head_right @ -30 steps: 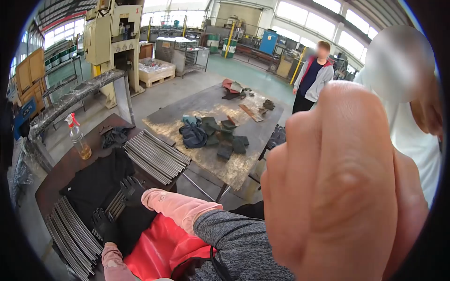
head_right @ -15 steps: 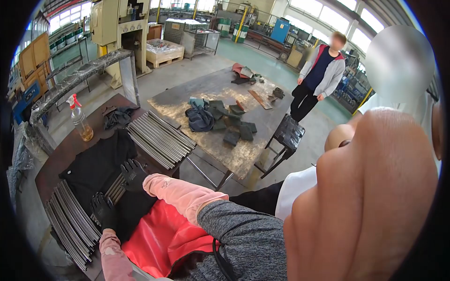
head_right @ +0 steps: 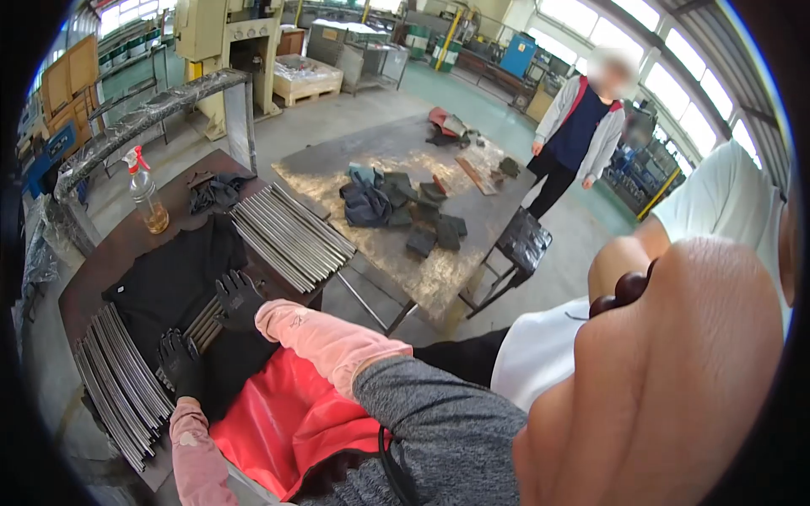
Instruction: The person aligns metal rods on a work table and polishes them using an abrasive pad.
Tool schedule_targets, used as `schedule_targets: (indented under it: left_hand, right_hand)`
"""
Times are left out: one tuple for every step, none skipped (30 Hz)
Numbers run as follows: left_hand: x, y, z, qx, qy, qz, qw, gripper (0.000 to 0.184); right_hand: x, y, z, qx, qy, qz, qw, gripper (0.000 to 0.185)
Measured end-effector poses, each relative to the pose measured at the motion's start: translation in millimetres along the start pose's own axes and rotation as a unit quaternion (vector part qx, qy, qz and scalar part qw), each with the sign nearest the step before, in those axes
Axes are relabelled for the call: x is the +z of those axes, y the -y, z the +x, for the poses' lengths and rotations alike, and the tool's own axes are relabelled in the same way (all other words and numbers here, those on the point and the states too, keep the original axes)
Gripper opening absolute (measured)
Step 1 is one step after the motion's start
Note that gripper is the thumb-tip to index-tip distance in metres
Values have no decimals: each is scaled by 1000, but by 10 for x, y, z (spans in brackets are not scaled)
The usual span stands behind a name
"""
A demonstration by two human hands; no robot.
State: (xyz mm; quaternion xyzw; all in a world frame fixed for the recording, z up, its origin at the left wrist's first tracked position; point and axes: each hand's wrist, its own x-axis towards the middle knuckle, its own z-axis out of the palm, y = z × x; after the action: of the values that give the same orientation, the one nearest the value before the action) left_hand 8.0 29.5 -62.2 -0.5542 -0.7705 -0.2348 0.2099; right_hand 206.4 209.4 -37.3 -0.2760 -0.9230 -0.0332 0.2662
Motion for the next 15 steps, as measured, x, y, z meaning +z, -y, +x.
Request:
schedule_targets:
  left_hand:
    - [22, 17, 0, -1, 0, 2, 1000, 44]
    - [59, 43, -8, -2, -2, 4, 1000, 44]
    - [85, 62, -16, -3, -2, 6, 1000, 44]
    - [125, 64, -23, -4, -3, 9, 1000, 44]
    - [133, 63, -9, -15, -10, 12, 1000, 44]
    - [136, 64, -8, -10, -11, 7, 1000, 44]
    - [139, 54, -3, -7, -13, 3, 1000, 45]
    - [135, 57, -11, -3, -13, 0, 1000, 45]
    - [132, 64, -26, 0, -12, -1, 1000, 45]
    - [113, 70, -30, -7, -15, 7, 1000, 45]
    - [95, 74, -37, -7, -12, 8, 1000, 45]
    - [79, 64, -29, -6, -9, 9, 1000, 45]
    - [75, 32, -17, -7, -7, 8, 1000, 46]
    - [77, -5, 9, -10, -7, 8, 1000, 46]
    - [63, -23, 41, -19, -13, 16, 1000, 46]
  right_hand:
    - [-7, 2, 11, 1, -8, 4, 1000, 85]
    - [6, 8, 1, 1, -16, 7, 1000, 85]
    - [16, 26, -12, 1, -24, 12, 1000, 85]
    - [27, 24, -6, 1, -31, 17, 999, 85]
    - [37, 29, 18, -12, -32, 17, 999, 85]
    - [41, 35, 13, -13, -37, 14, 999, 84]
    - [28, 25, 9, -15, -42, 12, 999, 84]
    - [22, 20, 3, -16, -46, 12, 999, 84]
    - [23, 8, 5, -17, -51, 13, 998, 84]
    - [5, 2, 11, -19, -48, 8, 999, 84]
    - [-9, 8, 6, -20, -46, 5, 999, 84]
    - [-18, 24, 3, -27, -49, 12, 998, 84]
    - [-25, 24, -2, -26, -48, 8, 998, 83]
    - [-40, 2, 10, -28, -47, 4, 999, 83]
    - [-55, -12, 31, -40, -50, 10, 998, 83]
